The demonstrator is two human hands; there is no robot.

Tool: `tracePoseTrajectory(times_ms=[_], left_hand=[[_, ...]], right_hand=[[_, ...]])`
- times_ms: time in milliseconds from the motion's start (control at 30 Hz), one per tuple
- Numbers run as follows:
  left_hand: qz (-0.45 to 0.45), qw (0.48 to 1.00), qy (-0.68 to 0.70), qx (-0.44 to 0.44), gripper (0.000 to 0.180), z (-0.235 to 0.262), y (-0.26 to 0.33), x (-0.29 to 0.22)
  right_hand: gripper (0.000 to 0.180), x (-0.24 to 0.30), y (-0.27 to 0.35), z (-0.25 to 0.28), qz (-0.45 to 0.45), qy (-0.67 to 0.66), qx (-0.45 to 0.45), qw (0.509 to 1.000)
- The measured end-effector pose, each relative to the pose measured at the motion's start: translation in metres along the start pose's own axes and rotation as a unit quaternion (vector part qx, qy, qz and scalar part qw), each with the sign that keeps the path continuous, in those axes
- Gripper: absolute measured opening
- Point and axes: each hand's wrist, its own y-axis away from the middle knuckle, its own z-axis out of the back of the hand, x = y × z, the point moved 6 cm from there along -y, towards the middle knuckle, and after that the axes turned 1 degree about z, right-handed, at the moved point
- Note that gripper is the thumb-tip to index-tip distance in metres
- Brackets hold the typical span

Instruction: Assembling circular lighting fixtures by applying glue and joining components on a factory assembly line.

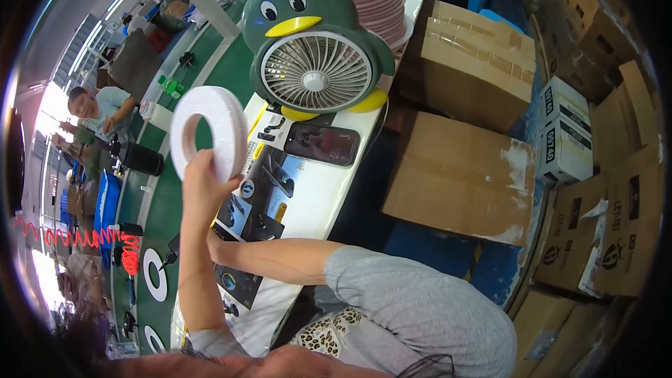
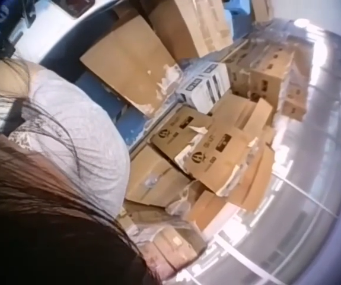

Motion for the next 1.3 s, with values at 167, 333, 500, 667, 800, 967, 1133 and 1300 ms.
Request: tracePoseTrajectory(times_ms=[167, 333, 500, 667, 800, 967, 1133, 1300], left_hand=[[-0.019, 0.998, 0.004, -0.055, 0.062, 0.078, 0.054, -0.05], [0.046, 0.99, -0.077, -0.111, 0.081, 0.15, 0.178, 0.005], [0.201, 0.96, -0.116, -0.158, 0.076, 0.165, 0.267, 0.031], [0.314, 0.942, -0.021, -0.118, 0.054, 0.12, 0.308, 0.046], [0.383, 0.923, 0.0, -0.026, 0.054, 0.063, 0.333, 0.086], [0.254, 0.965, -0.059, -0.027, 0.048, 0.059, 0.322, 0.05], [0.221, 0.973, -0.069, -0.01, 0.047, 0.038, 0.325, 0.056], [0.183, 0.974, -0.079, 0.111, 0.048, 0.023, 0.322, 0.057]], right_hand=[[0.036, 0.029, -0.025, 0.049, 0.084, -0.003, -0.029, 0.996], [0.048, 0.028, -0.007, 0.027, 0.031, 0.02, -0.161, 0.986], [0.044, 0.051, -0.014, 0.027, 0.095, 0.013, -0.165, 0.982], [0.027, 0.058, -0.013, 0.017, 0.125, -0.006, -0.093, 0.988], [0.023, 0.075, -0.012, 0.035, 0.113, 0.013, -0.083, 0.99], [0.027, 0.078, -0.009, 0.032, 0.058, 0.062, -0.065, 0.994], [0.026, 0.073, -0.007, 0.019, 0.036, 0.058, -0.066, 0.995], [0.028, 0.075, -0.01, 0.034, 0.01, 0.065, -0.097, 0.993]])
